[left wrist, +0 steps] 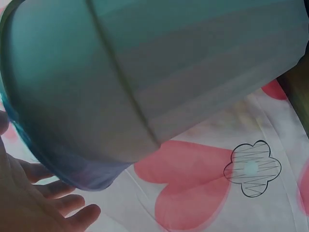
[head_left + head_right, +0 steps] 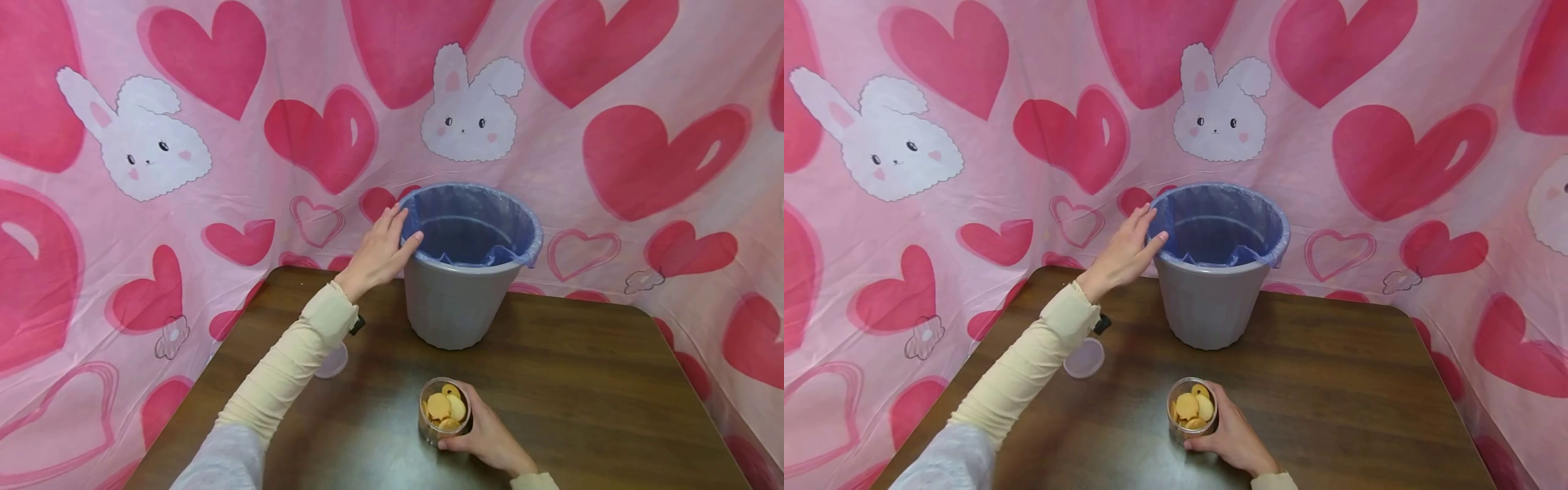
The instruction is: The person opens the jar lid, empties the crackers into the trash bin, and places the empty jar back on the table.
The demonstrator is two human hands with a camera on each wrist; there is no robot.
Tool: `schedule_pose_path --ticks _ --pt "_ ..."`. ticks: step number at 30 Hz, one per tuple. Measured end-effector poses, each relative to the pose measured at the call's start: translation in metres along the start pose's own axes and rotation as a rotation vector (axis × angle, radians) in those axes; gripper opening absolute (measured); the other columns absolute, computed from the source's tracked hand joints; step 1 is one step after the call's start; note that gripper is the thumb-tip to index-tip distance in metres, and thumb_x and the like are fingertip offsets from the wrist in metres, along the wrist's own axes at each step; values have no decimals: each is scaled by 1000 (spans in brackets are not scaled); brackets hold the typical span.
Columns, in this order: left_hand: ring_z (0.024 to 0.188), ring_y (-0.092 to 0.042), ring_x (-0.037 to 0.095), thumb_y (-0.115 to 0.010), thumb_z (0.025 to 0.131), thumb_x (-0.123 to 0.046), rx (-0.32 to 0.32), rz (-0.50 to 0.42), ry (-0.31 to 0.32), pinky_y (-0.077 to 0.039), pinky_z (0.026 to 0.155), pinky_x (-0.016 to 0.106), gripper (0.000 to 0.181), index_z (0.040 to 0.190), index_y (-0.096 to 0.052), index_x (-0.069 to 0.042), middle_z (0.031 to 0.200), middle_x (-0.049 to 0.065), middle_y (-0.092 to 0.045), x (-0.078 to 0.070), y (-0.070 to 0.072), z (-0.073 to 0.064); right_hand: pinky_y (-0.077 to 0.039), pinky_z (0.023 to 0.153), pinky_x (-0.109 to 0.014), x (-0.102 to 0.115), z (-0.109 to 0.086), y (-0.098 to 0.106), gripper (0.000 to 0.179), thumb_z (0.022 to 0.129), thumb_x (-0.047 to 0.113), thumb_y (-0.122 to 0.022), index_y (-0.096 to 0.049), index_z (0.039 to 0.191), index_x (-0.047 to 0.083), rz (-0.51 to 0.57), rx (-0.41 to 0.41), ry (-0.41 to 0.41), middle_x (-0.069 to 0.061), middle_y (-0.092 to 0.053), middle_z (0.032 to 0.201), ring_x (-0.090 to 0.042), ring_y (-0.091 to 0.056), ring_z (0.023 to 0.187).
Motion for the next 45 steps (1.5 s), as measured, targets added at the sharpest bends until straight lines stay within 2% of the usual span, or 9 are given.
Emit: schedule_pose_path --ticks 8,15,28,36,45 --pt "140 -4 18 -28 87 -62 3 15 16 -16 109 51 73 143 -22 -14 150 2 -14 -4 -5 9 -41 86 -30 1 0 1 92 57 39 -81 -30 132 29 -7 8 13 6 -45 126 -16 -47 110" --pt "139 -6 23 -29 87 -60 17 27 17 -15 110 48 73 143 -22 -13 150 4 -14 -6 -8 14 -41 87 -30 0 0 1 92 57 38 -82 -30 132 31 5 7 6 6 -45 126 -16 -47 111" --pt "140 0 20 -26 85 -65 85 75 24 -11 112 44 80 144 -16 -13 152 0 -6 -6 -10 17 -40 88 -31 0 0 1 91 58 38 -81 -29 132 32 7 12 8 6 -44 128 -16 -46 111" --pt "139 -6 19 -31 84 -65 123 99 44 -13 111 45 81 144 -17 -12 151 2 -12 -5 -9 18 -40 89 -30 -1 1 0 91 57 38 -82 -29 132 32 -5 9 7 7 -44 127 -15 -46 111" --pt "140 -2 20 -33 85 -62 143 116 42 -15 110 46 80 143 -17 -9 151 5 -11 -5 -9 19 -40 88 -31 -1 0 0 92 58 37 -82 -28 133 30 -4 8 -7 6 -44 127 -15 -46 111"
Point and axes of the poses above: each hand's wrist, its own z-axis towards the middle knuckle, its own y-axis out of the back of the hand, x = y × z, the point moved 2 cm from there along z, towards the middle knuckle
